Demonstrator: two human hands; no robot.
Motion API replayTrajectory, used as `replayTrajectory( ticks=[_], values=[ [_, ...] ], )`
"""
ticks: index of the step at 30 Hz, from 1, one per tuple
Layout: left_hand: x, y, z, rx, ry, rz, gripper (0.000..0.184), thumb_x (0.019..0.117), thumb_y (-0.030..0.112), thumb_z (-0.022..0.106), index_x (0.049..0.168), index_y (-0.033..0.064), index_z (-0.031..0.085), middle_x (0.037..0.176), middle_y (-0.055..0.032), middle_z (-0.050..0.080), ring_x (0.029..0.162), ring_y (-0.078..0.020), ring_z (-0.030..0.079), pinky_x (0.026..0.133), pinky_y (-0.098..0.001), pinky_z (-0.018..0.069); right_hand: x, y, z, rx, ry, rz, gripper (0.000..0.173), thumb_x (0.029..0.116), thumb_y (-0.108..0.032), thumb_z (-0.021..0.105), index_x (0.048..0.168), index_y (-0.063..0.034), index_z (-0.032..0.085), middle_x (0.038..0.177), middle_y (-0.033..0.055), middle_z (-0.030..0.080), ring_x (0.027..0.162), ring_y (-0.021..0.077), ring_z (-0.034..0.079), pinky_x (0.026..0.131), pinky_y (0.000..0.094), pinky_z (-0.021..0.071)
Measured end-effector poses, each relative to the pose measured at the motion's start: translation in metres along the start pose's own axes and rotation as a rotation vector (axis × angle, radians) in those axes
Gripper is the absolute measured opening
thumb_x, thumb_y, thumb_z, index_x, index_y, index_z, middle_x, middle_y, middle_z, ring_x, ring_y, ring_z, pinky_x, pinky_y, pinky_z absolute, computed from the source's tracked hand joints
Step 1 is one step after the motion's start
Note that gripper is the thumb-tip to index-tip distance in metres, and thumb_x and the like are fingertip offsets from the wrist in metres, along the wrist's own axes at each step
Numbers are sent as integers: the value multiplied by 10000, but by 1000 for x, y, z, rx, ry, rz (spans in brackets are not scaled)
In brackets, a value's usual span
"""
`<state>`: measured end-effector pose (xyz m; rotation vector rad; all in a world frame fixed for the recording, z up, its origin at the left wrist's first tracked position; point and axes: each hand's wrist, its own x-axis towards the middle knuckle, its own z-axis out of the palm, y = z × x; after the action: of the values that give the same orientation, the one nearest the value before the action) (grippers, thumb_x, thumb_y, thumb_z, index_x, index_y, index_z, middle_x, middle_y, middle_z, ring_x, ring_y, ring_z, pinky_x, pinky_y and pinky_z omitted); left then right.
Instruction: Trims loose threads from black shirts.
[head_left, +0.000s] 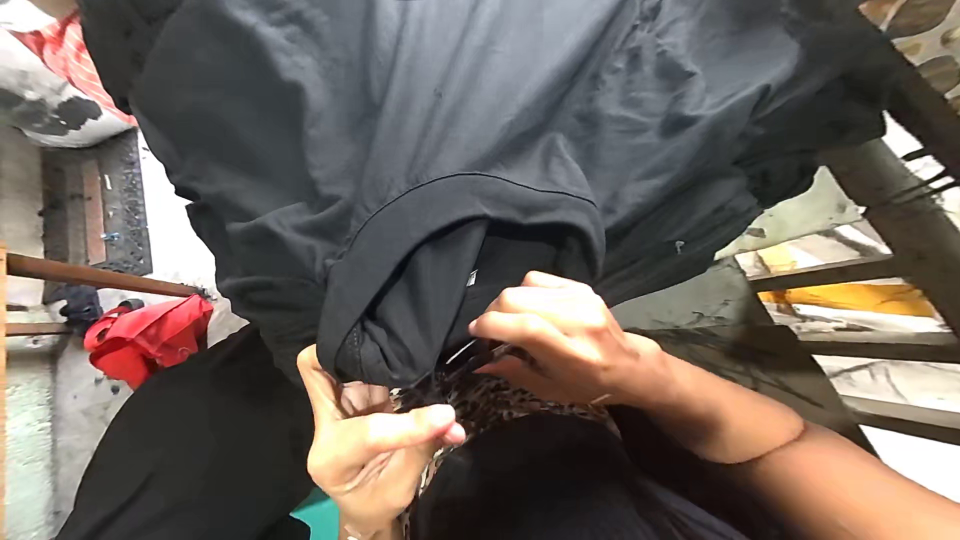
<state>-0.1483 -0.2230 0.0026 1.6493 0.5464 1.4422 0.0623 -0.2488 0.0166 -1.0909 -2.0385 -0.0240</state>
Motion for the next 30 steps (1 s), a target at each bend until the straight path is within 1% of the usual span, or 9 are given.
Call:
replayTrajectory(
  ticks=[5,7,9,11,15,21,24,26,30],
  values=[
    [-2,-2,7,4,36,-4,67,894,269,791,945,310,775,1307,161,559,1168,63,527,963,-103,438,13,-6,16,113,23,-72,236,1053,-215,550,999,0,631,682,63,559,588,145,517,550,237,394],
    [-3,-3,7,-3,39,-4,73,895,264,792,954,306,777,1317,148,561,1188,48,532,977,-116,452,14,-8,17,137,29,-66,221,1054,-189,547,983,5,624,678,68,552,579,142,510,545,231,394],
    [-4,-2,7,-12,31,-14,77,896,270,790,959,312,778,1332,162,555,1211,47,517,996,-122,443,11,-8,15,123,38,-40,214,1051,-170,548,973,3,646,672,67,572,571,133,519,541,223,402],
    [-6,-3,7,-29,22,-25,70,900,294,786,965,317,775,1352,184,554,1226,57,507,1000,-119,437,8,-7,12,90,31,-3,224,1036,-189,563,958,-6,666,660,56,580,562,122,509,533,222,381],
    [-7,-3,8,-77,24,-39,74,899,318,786,973,317,778,1363,182,554,1223,59,513,993,-113,440,7,-6,8,71,18,17,246,1015,-257,606,975,-17,645,643,37,547,552,105,485,524,204,358],
    [-9,0,6,28,-19,-33,87,900,351,781,985,339,766,1362,168,535,1247,55,494,1006,-116,441,3,-14,-5,43,-2,25,211,1042,-242,572,992,-39,599,648,34,521,541,117,467,513,220,353],
    [-10,1,9,97,-50,-34,58,901,360,779,939,328,751,1318,157,527,1214,73,483,981,-97,423,10,-24,-2,-6,10,8,184,1055,-205,555,1015,-34,613,663,53,522,522,155,447,494,259,334],
    [-11,1,10,108,-63,-38,48,909,357,768,931,320,746,1308,158,526,1203,83,483,971,-86,421,17,-27,2,-52,-10,16,189,1055,-185,540,1002,-32,637,637,49,526,488,158,457,461,269,339],
    [-13,3,4,60,-75,-69,98,934,419,726,921,323,740,1289,173,536,1180,89,504,948,-82,444,12,-30,9,-11,26,75,243,1070,-222,518,1029,-20,647,648,50,553,498,148,464,473,262,338]
  ],
)
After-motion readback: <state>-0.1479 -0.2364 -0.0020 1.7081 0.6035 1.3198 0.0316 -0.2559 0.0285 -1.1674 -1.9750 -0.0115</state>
